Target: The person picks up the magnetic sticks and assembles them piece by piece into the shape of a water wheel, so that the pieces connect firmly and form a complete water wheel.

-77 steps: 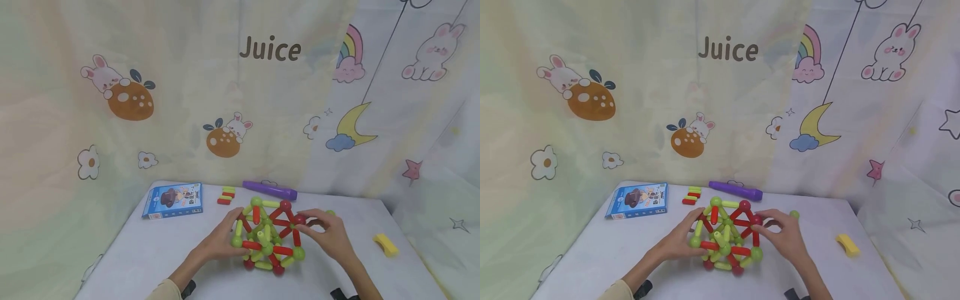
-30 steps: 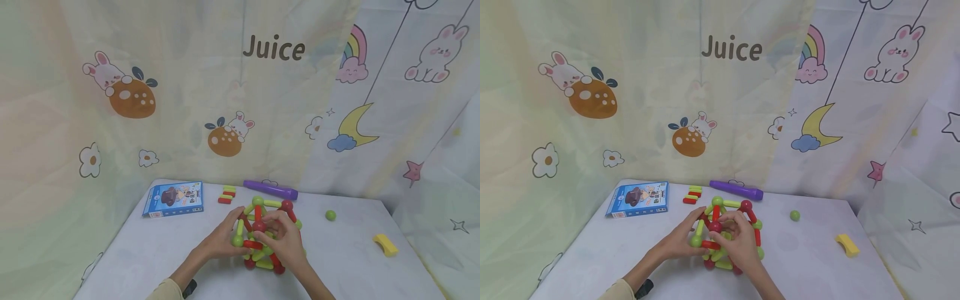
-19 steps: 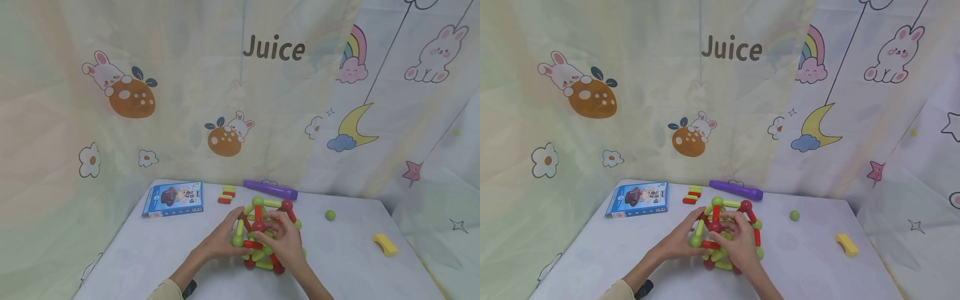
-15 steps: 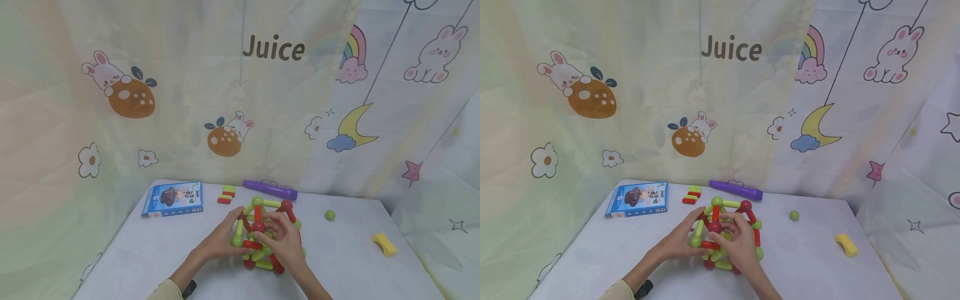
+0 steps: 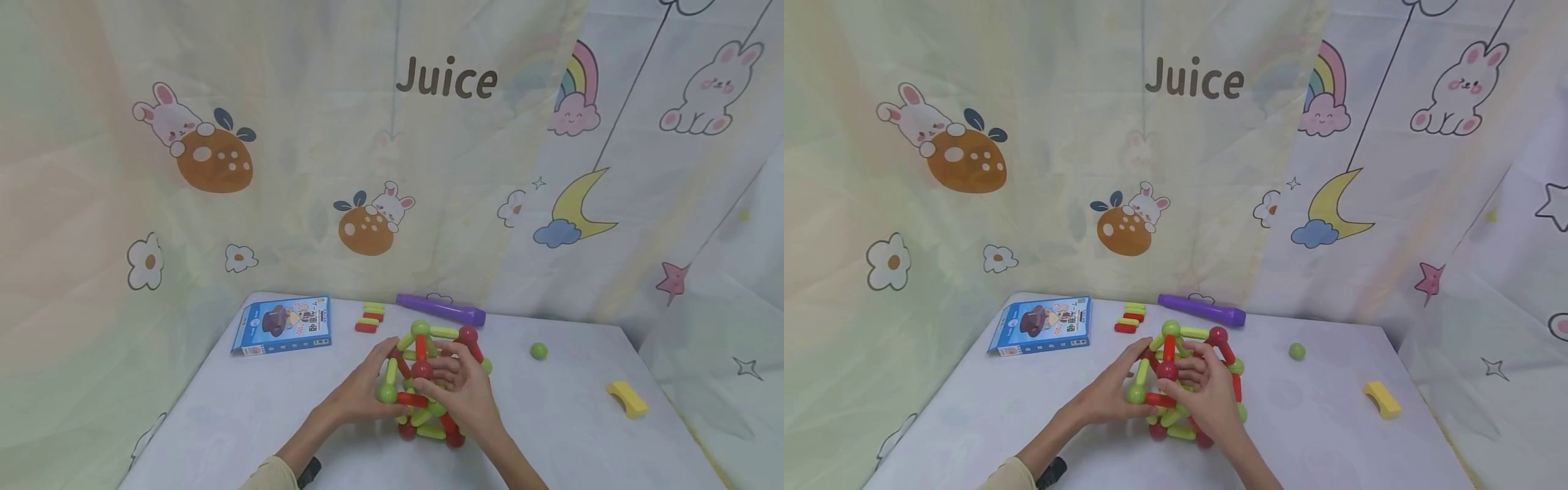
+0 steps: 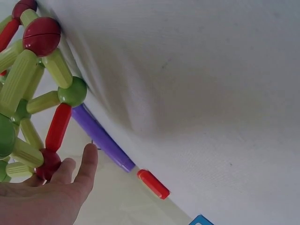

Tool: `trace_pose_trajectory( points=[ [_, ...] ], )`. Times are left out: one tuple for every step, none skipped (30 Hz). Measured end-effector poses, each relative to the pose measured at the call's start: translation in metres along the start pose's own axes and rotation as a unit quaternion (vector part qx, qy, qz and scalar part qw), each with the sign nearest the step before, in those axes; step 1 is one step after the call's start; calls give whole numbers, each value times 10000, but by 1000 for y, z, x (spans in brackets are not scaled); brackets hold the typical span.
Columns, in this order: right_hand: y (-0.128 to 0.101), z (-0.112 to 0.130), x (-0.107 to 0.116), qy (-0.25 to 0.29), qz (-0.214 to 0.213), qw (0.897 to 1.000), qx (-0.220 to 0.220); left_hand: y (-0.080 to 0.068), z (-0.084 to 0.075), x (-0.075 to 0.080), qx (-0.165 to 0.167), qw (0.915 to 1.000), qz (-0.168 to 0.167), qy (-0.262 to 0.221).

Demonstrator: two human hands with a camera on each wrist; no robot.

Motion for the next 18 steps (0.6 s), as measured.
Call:
trace_pose_trajectory(
  points=[
    [0,0,0,-75,20,10000,-9,0,0,0,2,10000,0,-5],
    [0,1,0,-98,45,9999,-8,0,0,0,10,10000,-1,-3],
    [0,0,1,-97,70,9999,-10,0,0,0,13,10000,-2,1],
    [0,0,1,-72,93,9999,-23,0,0,0,19,10000,0,5],
    [0,0,1,-34,111,9999,-25,0,0,0,20,10000,4,7],
    [-1,-1,1,-14,115,9999,-19,1,0,-1,18,10000,12,9],
    [-1,-1,1,4,113,9999,-5,1,0,-1,20,10000,19,12],
    [-1,-2,1,8,110,9999,15,1,0,-1,20,10000,21,10],
    [-1,-2,0,8,102,9999,43,1,0,-1,15,10000,23,8],
    [-1,-3,0,2,84,9999,72,1,-1,-1,8,10000,22,10],
    [-1,-3,0,-13,54,9999,105,1,-1,-1,-3,10000,19,5],
    [-1,-3,-1,-31,16,9999,146,0,-1,-1,-12,10000,13,7],
    [-2,-3,-1,-43,-21,9998,187,0,-1,-1,-17,10000,9,14],
    [-2,-3,-2,-64,-53,9997,237,0,-2,-1,-23,10000,3,14],
    [-2,-3,-2,-78,-82,9995,289,0,-2,-1,-23,10000,3,16],
    [-2,-3,-3,-97,-107,9993,346,0,-2,-2,-20,10000,2,24],
    [-2,-2,-4,-108,-126,9991,394,-1,-2,-2,-21,10000,6,27],
    [-3,-2,-5,-112,-137,9989,432,-1,-2,-2,-26,10000,7,27]
  ],
)
Point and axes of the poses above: each hand's wrist, its own y-axis towards the middle knuckle, its own x-axis out of the back of the hand, z = x × y, the point moved 4 cm from there along y, towards the middle knuckle, and after that the axes turned 10 degrees about -y, right-handed, at the moved point
